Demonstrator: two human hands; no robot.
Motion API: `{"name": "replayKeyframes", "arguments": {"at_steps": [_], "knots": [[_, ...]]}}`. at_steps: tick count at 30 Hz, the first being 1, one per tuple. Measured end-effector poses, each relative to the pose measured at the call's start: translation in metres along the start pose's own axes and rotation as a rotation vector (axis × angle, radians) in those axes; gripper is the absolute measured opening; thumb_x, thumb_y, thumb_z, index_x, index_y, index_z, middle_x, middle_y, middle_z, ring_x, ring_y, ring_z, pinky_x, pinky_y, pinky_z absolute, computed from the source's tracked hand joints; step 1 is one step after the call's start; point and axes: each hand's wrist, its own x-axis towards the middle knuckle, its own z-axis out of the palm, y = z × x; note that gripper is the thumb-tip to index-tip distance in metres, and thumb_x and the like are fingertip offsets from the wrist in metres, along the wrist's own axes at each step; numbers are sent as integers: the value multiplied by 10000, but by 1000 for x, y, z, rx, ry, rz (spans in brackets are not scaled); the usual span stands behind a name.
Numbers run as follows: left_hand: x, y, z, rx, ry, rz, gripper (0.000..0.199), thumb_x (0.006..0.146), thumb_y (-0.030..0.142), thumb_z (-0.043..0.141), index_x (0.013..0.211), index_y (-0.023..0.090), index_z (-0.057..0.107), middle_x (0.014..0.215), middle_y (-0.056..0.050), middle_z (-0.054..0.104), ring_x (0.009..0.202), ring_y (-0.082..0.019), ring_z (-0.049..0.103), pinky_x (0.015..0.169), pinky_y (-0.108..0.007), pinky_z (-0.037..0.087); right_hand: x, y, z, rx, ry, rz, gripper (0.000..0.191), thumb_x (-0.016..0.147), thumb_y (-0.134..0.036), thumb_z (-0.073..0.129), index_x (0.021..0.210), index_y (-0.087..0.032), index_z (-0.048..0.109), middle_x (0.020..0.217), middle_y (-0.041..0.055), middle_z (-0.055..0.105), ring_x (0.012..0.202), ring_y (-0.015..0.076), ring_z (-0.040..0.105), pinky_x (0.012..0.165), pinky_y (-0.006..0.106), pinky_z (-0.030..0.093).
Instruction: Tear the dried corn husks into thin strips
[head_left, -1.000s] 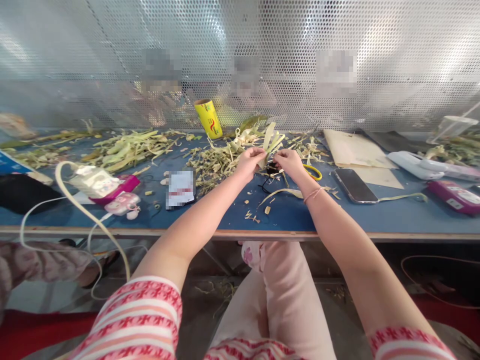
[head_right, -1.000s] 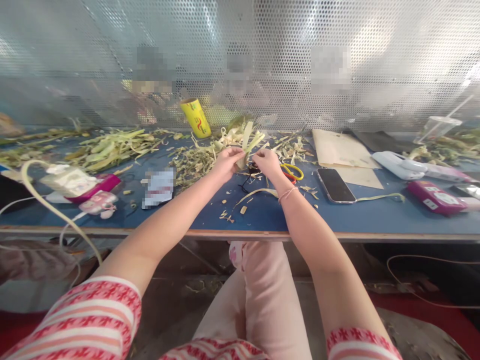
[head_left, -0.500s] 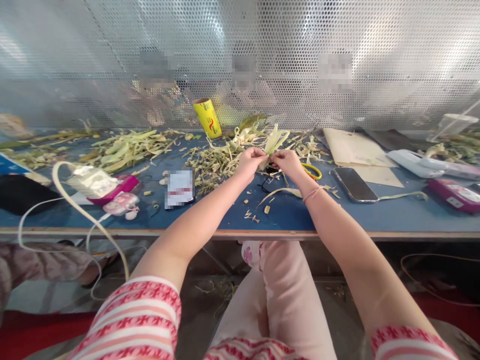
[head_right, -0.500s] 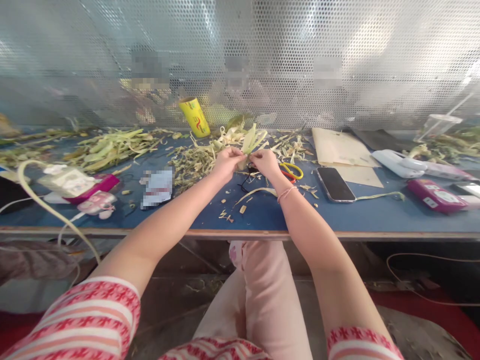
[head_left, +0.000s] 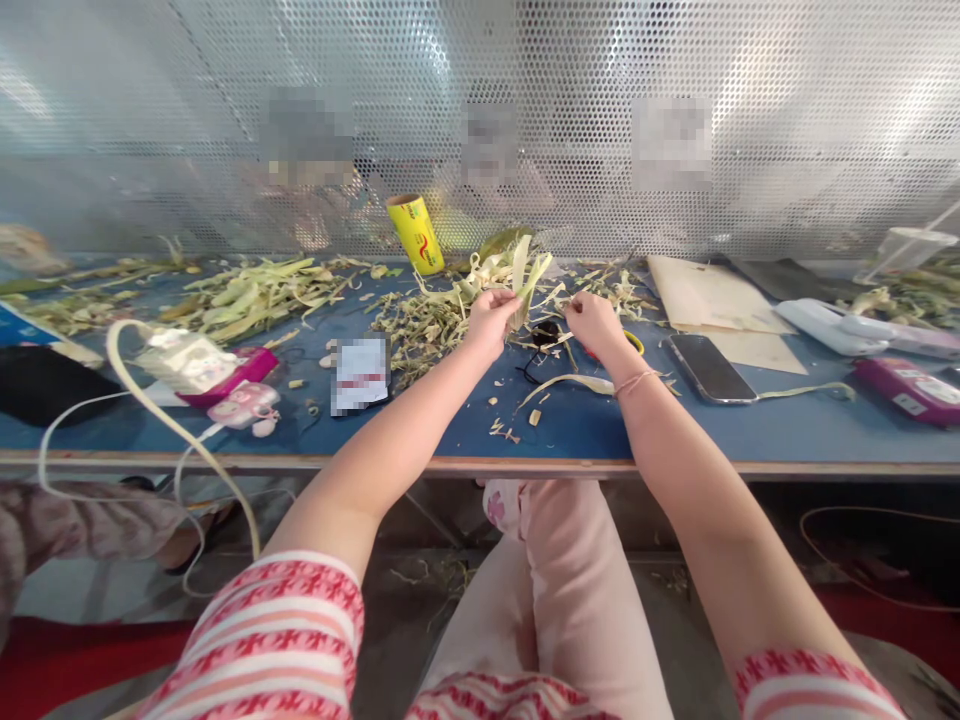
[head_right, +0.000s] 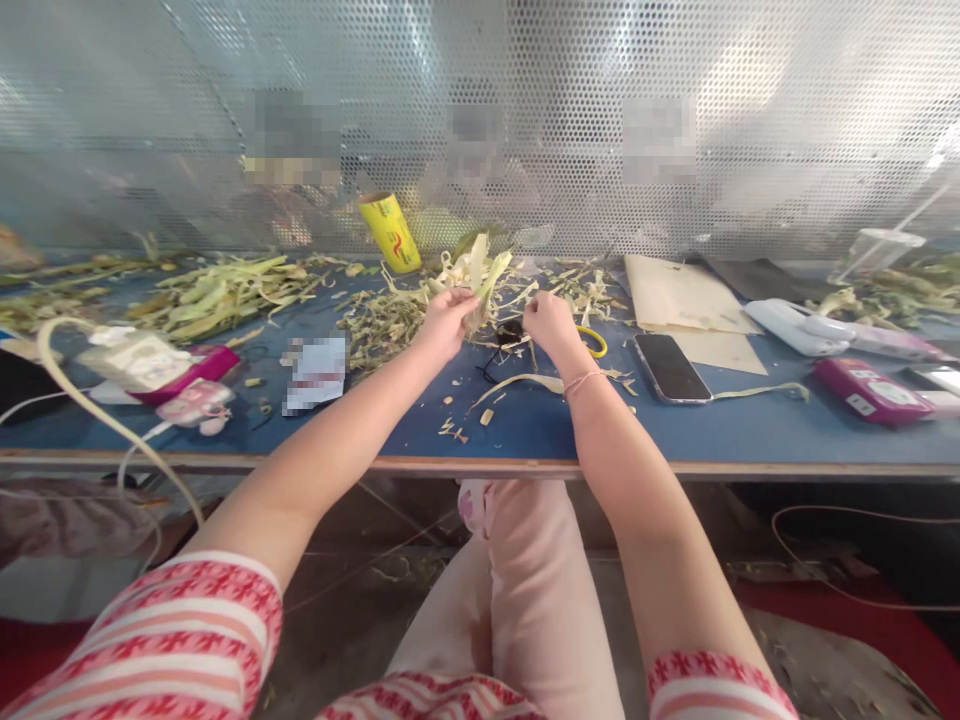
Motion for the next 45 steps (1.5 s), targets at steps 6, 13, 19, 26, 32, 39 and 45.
{"name": "replayKeyframes", "arguments": {"at_steps": [6,13,19,26,32,39,45], "knots": [[-8,4,5,-31,-58,-72,210,743,154,725,782,170,519,733,35,596,641,-106,661,657,-270,560,2,12,-9,-56,6,-61,164,762,-73,564,879,-138,660,906,140,711,933,254,643,907,376,477],[-12,6,8,28,-91,-69,108,821,212,665,812,164,568,713,20,621,615,-84,617,648,-238,545,-7,-16,8,622,-256,50,127,785,-238,633,882,-158,653,886,43,681,681,115,600,688,276,526],[-13,3,9,79,-63,20,116,806,229,682,787,169,585,757,8,610,671,-87,579,649,-221,528,-12,-22,15,972,-263,70,297,670,-363,760,791,-173,567,745,-28,593,675,84,573,586,193,478],[-11,-3,9,119,-72,82,155,780,253,717,755,169,589,678,17,554,617,-86,524,617,-230,494,-12,-23,15,940,-177,84,167,717,-236,694,760,-175,545,691,-50,555,632,73,552,596,200,479],[-15,0,11,88,-123,56,136,788,280,704,781,162,636,693,9,601,600,-84,546,600,-221,473,-8,-21,17,869,-100,102,90,715,-147,630,731,-173,545,658,-45,575,578,71,558,581,207,493],[-15,0,8,73,-159,-17,159,702,195,761,812,165,649,713,18,632,623,-79,576,570,-188,438,-2,-11,22,762,-72,68,80,674,-141,588,733,-160,638,688,8,654,607,119,620,643,262,541],[-11,-4,7,85,-185,-31,260,629,212,826,800,142,644,662,24,628,587,-70,571,566,-190,429,0,-8,25,703,-52,24,85,667,-203,641,747,-175,637,703,19,675,700,163,640,695,302,549]]}}
